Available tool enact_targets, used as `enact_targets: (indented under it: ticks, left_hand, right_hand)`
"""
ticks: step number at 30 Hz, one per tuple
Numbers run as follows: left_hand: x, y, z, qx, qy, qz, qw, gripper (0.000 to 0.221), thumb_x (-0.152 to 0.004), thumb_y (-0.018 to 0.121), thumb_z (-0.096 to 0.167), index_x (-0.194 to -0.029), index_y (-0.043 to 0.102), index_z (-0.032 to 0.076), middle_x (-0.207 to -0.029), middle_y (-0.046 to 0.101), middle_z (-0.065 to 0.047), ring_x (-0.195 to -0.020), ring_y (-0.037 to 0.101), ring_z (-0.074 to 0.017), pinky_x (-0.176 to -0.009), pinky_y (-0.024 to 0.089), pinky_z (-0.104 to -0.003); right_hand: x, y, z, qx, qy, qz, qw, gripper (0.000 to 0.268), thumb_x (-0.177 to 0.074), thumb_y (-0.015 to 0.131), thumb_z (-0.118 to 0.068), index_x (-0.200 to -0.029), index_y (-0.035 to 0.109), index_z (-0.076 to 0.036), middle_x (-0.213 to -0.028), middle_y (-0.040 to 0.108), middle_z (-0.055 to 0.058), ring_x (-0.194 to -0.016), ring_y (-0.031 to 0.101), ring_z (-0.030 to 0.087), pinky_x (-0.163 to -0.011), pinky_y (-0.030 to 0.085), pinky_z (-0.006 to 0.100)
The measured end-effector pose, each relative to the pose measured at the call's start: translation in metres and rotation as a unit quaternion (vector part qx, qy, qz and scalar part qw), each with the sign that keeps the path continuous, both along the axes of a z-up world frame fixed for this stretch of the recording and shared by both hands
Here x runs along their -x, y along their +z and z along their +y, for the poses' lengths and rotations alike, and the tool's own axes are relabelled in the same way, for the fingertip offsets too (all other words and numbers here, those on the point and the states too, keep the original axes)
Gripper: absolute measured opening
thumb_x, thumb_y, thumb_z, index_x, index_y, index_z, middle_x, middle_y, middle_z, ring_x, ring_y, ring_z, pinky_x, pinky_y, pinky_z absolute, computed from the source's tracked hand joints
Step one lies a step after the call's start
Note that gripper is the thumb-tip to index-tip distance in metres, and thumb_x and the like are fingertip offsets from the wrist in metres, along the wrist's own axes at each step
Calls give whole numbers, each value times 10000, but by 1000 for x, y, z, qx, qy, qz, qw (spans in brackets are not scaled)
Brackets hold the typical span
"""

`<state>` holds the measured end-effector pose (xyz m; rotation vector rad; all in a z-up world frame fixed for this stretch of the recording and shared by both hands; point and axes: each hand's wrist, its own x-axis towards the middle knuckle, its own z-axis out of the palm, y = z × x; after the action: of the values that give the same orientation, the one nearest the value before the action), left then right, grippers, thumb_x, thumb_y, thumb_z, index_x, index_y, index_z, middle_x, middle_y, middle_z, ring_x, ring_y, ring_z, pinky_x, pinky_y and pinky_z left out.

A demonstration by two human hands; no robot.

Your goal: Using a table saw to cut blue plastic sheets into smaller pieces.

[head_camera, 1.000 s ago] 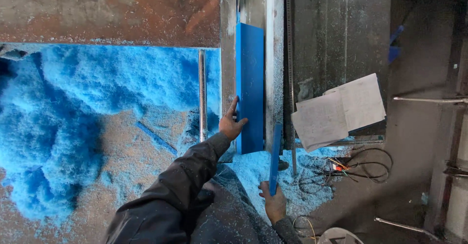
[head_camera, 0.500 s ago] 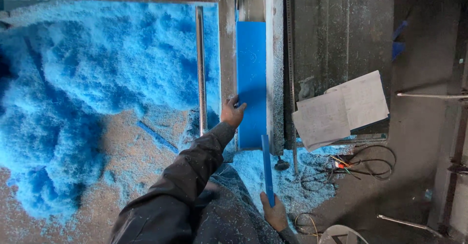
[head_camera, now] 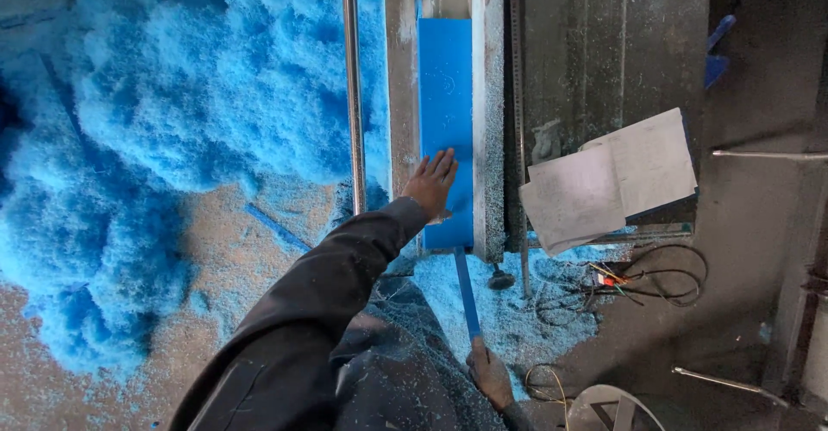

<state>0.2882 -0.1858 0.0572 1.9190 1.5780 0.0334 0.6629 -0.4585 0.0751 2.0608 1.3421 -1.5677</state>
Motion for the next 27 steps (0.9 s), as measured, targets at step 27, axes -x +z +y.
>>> enact_targets:
  ticks: [27]
  left_hand:
    - [-10, -2, 29, 10, -34, 103, 994, 778, -1016, 518, 153, -1647, 79, 30, -1709, -61, -170, -1588, -20, -371, -1304, 192, -495]
  right_hand:
    - [9, -18, 10, 14, 16, 7, 1000, 823, -953, 321, -759, -904, 709, -35, -583, 479, 104, -514, 427, 243, -531, 327, 485]
